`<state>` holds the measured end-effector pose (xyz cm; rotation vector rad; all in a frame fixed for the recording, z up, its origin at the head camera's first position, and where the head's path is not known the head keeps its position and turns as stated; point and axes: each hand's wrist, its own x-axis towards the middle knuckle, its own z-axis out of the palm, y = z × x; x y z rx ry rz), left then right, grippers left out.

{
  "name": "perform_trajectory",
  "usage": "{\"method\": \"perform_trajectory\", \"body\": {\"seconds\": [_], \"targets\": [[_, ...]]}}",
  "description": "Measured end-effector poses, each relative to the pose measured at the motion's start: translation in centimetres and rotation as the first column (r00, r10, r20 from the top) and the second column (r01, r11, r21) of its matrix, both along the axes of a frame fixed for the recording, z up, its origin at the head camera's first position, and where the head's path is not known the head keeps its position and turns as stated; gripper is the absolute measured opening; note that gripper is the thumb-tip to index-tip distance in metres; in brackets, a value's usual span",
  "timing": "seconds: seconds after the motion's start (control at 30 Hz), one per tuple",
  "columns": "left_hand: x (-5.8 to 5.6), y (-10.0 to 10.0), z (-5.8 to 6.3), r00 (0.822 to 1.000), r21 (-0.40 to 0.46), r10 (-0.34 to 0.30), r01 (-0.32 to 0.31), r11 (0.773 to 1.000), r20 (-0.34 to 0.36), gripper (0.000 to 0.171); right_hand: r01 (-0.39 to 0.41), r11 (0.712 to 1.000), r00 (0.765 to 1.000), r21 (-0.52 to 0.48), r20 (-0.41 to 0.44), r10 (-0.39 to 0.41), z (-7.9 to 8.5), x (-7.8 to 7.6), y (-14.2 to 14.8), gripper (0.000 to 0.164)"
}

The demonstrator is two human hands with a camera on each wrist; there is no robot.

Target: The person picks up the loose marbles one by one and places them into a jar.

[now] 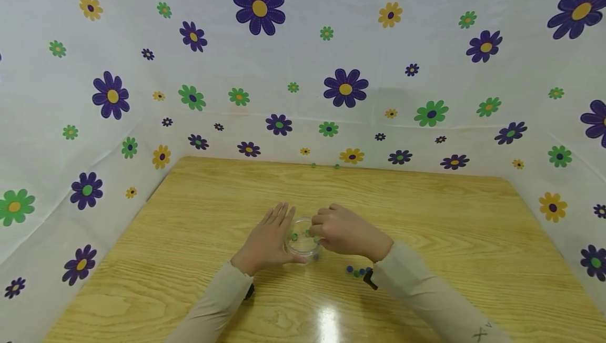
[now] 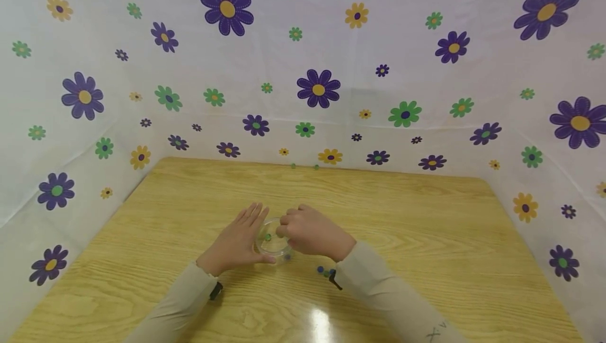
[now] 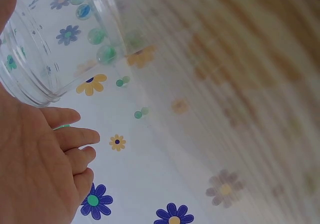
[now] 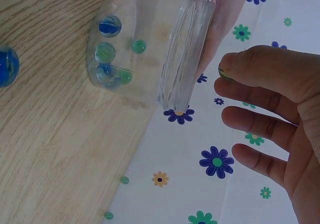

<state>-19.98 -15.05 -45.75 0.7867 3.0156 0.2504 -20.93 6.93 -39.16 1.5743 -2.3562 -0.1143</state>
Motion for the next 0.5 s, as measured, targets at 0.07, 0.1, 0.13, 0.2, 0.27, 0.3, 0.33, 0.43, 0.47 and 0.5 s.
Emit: {"method": "perform_trajectory", "body": {"seconds": [0.07, 0.1, 0.13, 0.2, 0.27, 0.3, 0.33, 0.43, 0.47, 0.5], "targets": [[0.03, 0.01, 0.04, 1.0, 0.008, 0.001, -0.001, 1.0, 0.001, 0.115, -0.002, 1.0, 1.0, 0.0, -0.004, 0.002, 0.01, 0.01, -0.1, 0.018], [0.05, 0.02, 0.07, 1.0, 0.016, 0.002, -0.002, 1.0, 0.002, 0.115, -0.003, 1.0, 1.0, 0.002, -0.005, 0.003, 0.0, -0.01, -0.15, 0.018], [0.06, 0.03, 0.07, 1.0, 0.026, 0.001, -0.001, 1.0, 0.001, 0.115, -0.005, 1.0, 1.0, 0.0, -0.005, 0.005, -0.01, -0.02, -0.2, 0.018], [0.09, 0.03, 0.06, 1.0, 0.037, 0.003, -0.003, 0.999, 0.002, 0.115, -0.009, 1.0, 1.0, -0.001, -0.004, 0.009, -0.01, -0.04, -0.26, 0.017], [0.08, 0.04, 0.0, 1.0, 0.042, 0.003, -0.003, 0.999, 0.0, 0.115, -0.012, 1.0, 1.0, 0.001, -0.007, 0.012, -0.04, -0.1, -0.27, 0.016], [0.08, 0.04, -0.05, 1.0, 0.043, 0.003, -0.003, 0.999, -0.002, 0.115, -0.013, 1.0, 1.0, 0.0, -0.007, 0.013, -0.04, -0.12, -0.25, 0.016], [0.06, 0.04, -0.09, 1.0, 0.041, 0.003, -0.003, 0.999, -0.006, 0.115, -0.015, 1.0, 1.0, -0.002, -0.01, 0.015, -0.04, -0.13, -0.22, 0.015], [0.02, 0.05, -0.15, 1.0, 0.027, 0.004, -0.003, 1.0, -0.012, 0.115, -0.016, 1.0, 1.0, -0.002, -0.015, 0.016, -0.05, -0.18, -0.02, 0.014], [0.0, 0.05, -0.14, 1.0, 0.024, 0.003, -0.002, 1.0, -0.014, 0.115, -0.017, 1.0, 1.0, -0.003, -0.016, 0.017, -0.1, -0.22, 0.07, 0.014], [0.0, 0.04, -0.12, 1.0, 0.023, 0.003, -0.002, 1.0, -0.017, 0.116, -0.016, 1.0, 1.0, -0.005, -0.018, 0.016, -0.08, -0.21, 0.15, 0.014]]}}
